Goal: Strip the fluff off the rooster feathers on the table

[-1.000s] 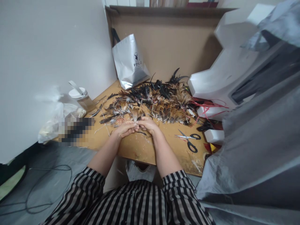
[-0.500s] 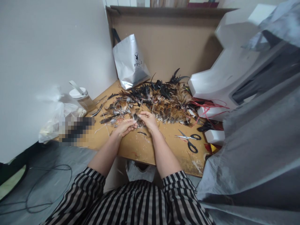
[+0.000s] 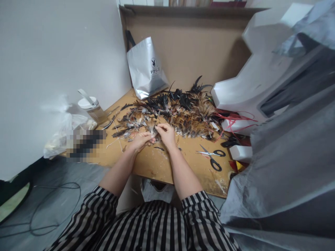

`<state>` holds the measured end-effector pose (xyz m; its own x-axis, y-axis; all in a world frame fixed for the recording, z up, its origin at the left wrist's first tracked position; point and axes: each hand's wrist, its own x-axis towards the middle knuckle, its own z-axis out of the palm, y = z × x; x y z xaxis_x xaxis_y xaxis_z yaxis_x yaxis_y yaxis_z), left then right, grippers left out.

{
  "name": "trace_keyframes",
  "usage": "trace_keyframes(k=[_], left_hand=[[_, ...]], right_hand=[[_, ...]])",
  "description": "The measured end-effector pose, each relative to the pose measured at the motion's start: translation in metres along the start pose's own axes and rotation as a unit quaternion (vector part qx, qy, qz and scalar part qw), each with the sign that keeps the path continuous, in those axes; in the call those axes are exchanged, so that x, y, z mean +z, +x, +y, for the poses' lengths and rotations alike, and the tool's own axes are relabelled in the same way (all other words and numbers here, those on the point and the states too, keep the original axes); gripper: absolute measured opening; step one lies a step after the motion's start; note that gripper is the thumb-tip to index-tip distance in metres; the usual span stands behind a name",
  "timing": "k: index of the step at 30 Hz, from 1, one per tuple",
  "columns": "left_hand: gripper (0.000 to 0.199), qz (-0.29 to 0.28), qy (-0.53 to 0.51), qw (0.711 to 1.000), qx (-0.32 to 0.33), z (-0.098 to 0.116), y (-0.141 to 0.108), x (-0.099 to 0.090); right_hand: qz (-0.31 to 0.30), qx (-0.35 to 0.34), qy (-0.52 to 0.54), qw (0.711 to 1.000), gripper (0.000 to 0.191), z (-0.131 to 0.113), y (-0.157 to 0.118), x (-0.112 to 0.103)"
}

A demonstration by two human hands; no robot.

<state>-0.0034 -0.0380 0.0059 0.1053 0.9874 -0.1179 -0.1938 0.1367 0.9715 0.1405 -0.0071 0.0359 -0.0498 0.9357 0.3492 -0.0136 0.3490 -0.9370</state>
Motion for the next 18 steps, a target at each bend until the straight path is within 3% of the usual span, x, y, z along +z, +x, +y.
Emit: trace_keyframes(k=[3,6,10,18], left_hand=[[0.028,-0.008,-0.031,0.999,-0.008,0.001,0.000,0.000],[0.021,-0.012,-0.114,0.993,-0.024,0.000,0.001,-0.005],[0.013,-0.028,-0.207,0.977,-0.051,-0.001,0.003,-0.013],[0.010,-0.066,-0.249,0.964,-0.064,0.000,0.000,-0.013]], right_hand=[[0.007,0.088,0.123,0.989,0.023,0.000,0.004,-0.004],[-0.017,0.126,0.204,0.971,0.027,-0.001,0.006,-0.008],[-0.043,0.138,0.200,0.969,0.029,-0.002,0.004,-0.007],[-0.079,0.140,0.184,0.970,0.028,0.009,-0.001,0.005]])
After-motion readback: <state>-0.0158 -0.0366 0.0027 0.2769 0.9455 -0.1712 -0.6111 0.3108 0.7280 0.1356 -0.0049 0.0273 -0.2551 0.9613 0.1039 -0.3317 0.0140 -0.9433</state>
